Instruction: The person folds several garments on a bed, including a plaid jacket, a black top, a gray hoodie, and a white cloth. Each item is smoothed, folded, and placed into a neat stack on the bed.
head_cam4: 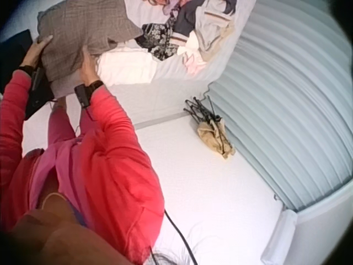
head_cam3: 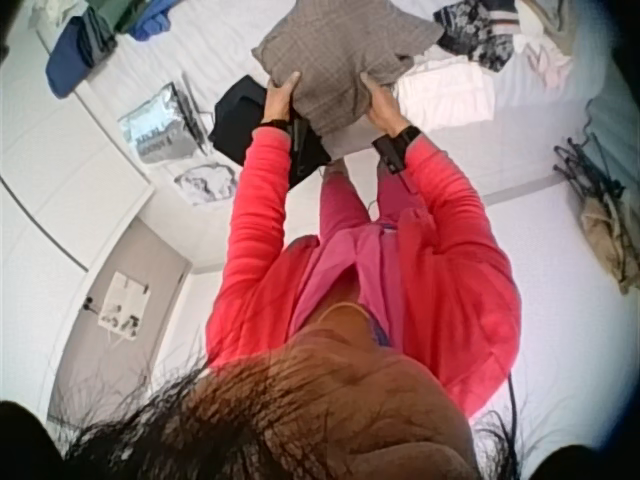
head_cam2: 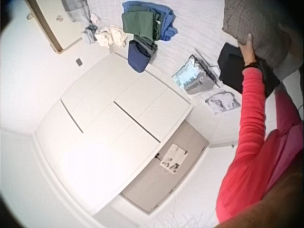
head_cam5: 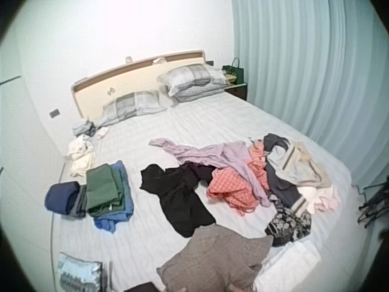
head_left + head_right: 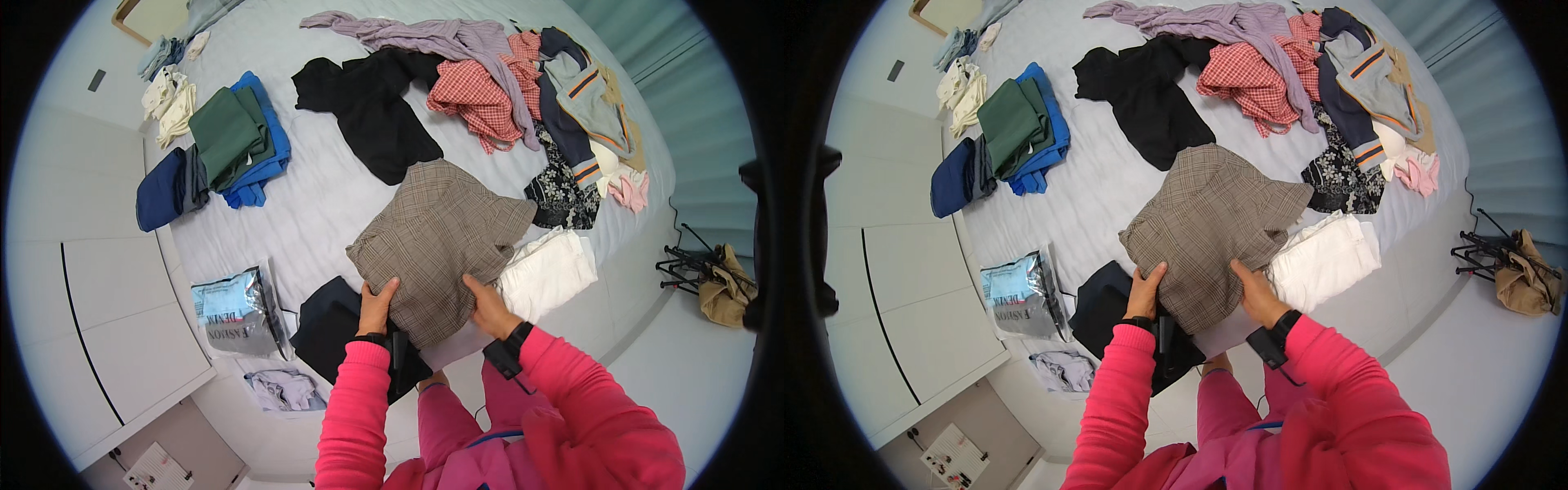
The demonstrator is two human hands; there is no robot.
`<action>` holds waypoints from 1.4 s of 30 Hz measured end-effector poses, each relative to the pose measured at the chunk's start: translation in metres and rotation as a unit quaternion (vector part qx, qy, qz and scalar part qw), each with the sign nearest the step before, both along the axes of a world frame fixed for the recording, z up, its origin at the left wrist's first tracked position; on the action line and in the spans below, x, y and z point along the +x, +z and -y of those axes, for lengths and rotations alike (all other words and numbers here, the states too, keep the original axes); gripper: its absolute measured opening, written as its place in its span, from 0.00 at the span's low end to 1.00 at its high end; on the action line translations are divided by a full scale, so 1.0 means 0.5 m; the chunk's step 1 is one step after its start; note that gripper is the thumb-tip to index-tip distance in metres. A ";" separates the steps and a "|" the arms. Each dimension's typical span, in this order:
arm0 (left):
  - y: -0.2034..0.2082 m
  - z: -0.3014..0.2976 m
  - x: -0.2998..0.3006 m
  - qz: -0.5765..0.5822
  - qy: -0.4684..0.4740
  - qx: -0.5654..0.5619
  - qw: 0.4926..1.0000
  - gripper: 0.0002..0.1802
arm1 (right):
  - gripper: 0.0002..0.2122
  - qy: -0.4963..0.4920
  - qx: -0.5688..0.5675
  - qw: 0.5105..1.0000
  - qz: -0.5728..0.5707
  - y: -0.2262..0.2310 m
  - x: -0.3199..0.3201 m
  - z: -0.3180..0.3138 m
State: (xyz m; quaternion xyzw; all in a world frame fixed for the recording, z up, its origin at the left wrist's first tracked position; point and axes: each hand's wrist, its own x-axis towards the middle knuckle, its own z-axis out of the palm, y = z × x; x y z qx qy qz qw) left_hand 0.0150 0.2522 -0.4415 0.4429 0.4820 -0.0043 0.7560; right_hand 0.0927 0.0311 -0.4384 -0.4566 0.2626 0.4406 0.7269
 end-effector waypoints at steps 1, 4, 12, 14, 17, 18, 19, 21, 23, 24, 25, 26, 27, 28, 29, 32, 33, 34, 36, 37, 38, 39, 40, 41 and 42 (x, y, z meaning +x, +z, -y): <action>-0.003 0.003 0.006 0.006 -0.005 -0.004 1.000 0.39 | 0.23 0.008 -0.005 1.000 0.006 0.004 0.018 0.006; -0.011 0.005 0.011 0.018 0.052 -0.023 0.998 0.25 | 0.18 0.206 -0.108 0.972 0.021 0.064 0.057 0.007; -0.010 0.010 0.009 0.004 0.090 0.018 0.996 0.22 | 0.23 0.358 -0.330 0.497 0.719 0.162 0.129 -0.074; 0.007 0.011 0.009 0.023 0.085 0.031 0.996 0.22 | 0.29 0.406 -0.344 0.507 0.678 0.088 0.149 -0.123; 0.044 0.015 0.008 0.052 0.059 0.084 0.993 0.22 | 0.33 0.474 -0.356 0.482 0.645 -0.003 0.160 -0.144; 0.055 0.017 0.011 0.039 0.042 0.125 0.991 0.22 | 0.34 0.517 -0.361 0.473 0.616 -0.019 0.161 -0.140; 0.067 0.023 0.008 0.017 0.025 0.160 0.987 0.22 | 0.33 0.508 -0.343 0.489 0.620 -0.028 0.169 -0.134; 0.085 0.034 0.015 0.035 0.019 0.213 0.976 0.22 | 0.33 0.425 -0.305 0.546 0.655 -0.026 0.173 -0.125; 0.102 0.042 0.015 0.006 0.027 0.203 0.979 0.24 | 0.31 0.346 -0.272 0.560 0.702 -0.013 0.170 -0.133; 0.110 0.044 0.015 -0.003 0.030 0.205 0.978 0.24 | 0.31 0.370 -0.265 0.589 0.667 -0.011 0.167 -0.151; 0.119 0.044 0.013 -0.020 0.033 0.210 0.977 0.24 | 0.31 0.376 -0.256 0.612 0.646 -0.012 0.160 -0.174; 0.128 0.043 0.009 -0.003 0.039 0.225 0.974 0.24 | 0.30 0.368 -0.248 0.628 0.639 -0.017 0.155 -0.197; 0.139 0.041 0.006 0.006 0.043 0.237 0.971 0.24 | 0.30 0.425 -0.242 0.641 0.591 -0.026 0.145 -0.221; 0.149 0.038 0.004 -0.021 0.051 0.243 0.968 0.23 | 0.30 0.383 -0.194 0.684 0.590 -0.036 0.144 -0.233; 0.161 0.036 0.002 -0.009 0.044 0.244 0.969 0.24 | 0.30 0.374 -0.158 0.720 0.563 -0.046 0.143 -0.243; 0.192 0.057 0.017 -0.004 -0.059 0.345 0.937 0.29 | 0.30 0.271 0.001 0.878 0.395 -0.061 0.152 -0.220; 0.200 0.073 0.031 0.003 -0.077 0.337 0.938 0.33 | 0.29 0.217 0.063 0.920 0.320 -0.059 0.161 -0.199; 0.210 0.087 0.047 0.010 -0.089 0.321 0.943 0.37 | 0.29 0.147 0.125 0.952 0.238 -0.054 0.170 -0.180; 0.223 0.122 0.086 0.044 -0.065 0.243 0.967 0.39 | 0.29 0.067 0.090 0.992 0.064 -0.033 0.170 -0.133; 0.223 0.139 0.108 0.000 -0.096 0.291 0.952 0.40 | 0.30 0.043 0.095 0.994 0.018 -0.022 0.167 -0.116; 0.221 0.155 0.130 -0.016 -0.122 0.314 0.941 0.40 | 0.31 0.015 0.092 0.995 -0.039 -0.012 0.165 -0.103; 0.216 0.171 0.151 0.026 -0.130 0.334 0.933 0.40 | 0.33 0.058 0.093 0.994 0.008 -0.001 0.161 -0.095; 0.209 0.182 0.171 0.025 -0.145 0.341 0.928 0.40 | 0.33 0.057 0.139 0.989 -0.009 0.007 0.174 -0.086; 0.198 0.186 0.191 0.038 -0.153 0.331 0.930 0.38 | 0.33 0.051 0.172 0.982 -0.051 0.017 0.186 -0.074; 0.186 0.183 0.210 0.040 -0.154 0.324 0.933 0.38 | 0.33 0.034 0.178 0.975 -0.125 0.029 0.200 -0.064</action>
